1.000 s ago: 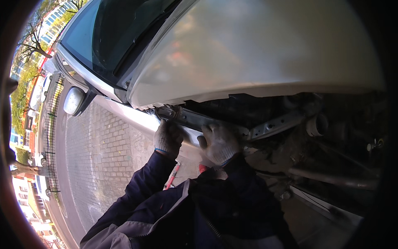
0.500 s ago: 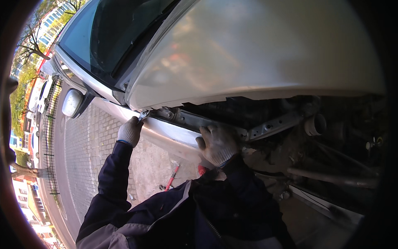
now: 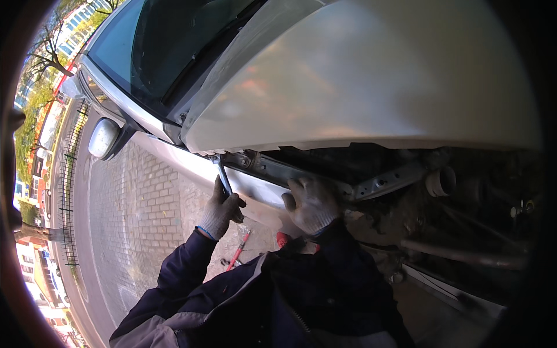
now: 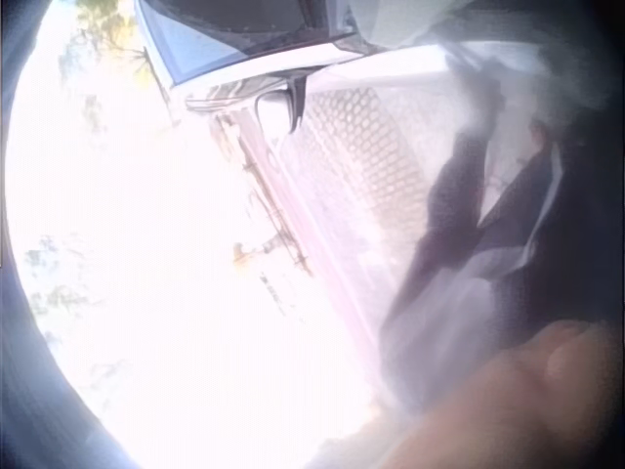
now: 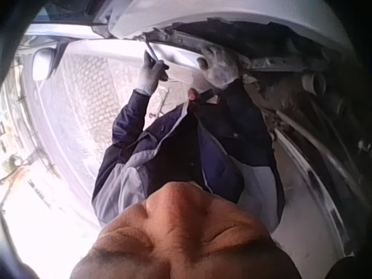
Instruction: The person uses a hammer to tap and align the front edge of a car hood, then closes and reopens it to check fit. They later use a wrench to tighten bolts on the hood hinge area.
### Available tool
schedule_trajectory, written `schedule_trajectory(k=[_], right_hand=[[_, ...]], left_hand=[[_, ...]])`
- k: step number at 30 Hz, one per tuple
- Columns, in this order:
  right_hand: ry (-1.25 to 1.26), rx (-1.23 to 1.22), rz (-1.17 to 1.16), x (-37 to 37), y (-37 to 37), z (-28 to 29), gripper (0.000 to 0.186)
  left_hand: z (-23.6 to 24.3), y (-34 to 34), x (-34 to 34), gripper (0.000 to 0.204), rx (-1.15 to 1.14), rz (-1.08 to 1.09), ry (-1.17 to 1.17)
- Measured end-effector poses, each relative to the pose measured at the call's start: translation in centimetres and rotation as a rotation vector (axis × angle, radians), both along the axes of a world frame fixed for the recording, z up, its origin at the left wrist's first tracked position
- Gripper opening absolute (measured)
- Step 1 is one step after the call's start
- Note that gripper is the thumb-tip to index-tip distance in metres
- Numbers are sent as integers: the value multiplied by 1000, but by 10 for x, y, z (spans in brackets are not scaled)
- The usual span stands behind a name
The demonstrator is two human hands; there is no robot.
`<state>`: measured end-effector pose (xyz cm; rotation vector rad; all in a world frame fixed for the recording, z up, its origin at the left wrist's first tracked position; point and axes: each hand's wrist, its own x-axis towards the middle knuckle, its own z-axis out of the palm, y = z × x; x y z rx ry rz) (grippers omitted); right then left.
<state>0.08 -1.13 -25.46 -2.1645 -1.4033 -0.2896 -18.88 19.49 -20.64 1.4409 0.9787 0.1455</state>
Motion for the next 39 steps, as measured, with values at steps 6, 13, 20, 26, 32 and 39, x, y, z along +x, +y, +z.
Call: schedule_trajectory(k=[6,13,20,26,32,39], right_hand=[[34,39,19,0,1,1,46],[125,180,78,-16,21,1,57],[3,225,108,-33,71,-8,44],[-51,89,65,-13,70,-3,40],[43,91,43,20,90,8,33],[1,-71,144,-84,74,9,49]], left_hand=[[2,8,5,54,-69,-93,-20],[5,-5,45,69,105,-185,45],[4,27,2,63,272,-395,59],[-17,43,-36,48,138,-166,5],[-28,59,-62,40,77,126,-35],[11,148,-40,41,494,352,-216]])
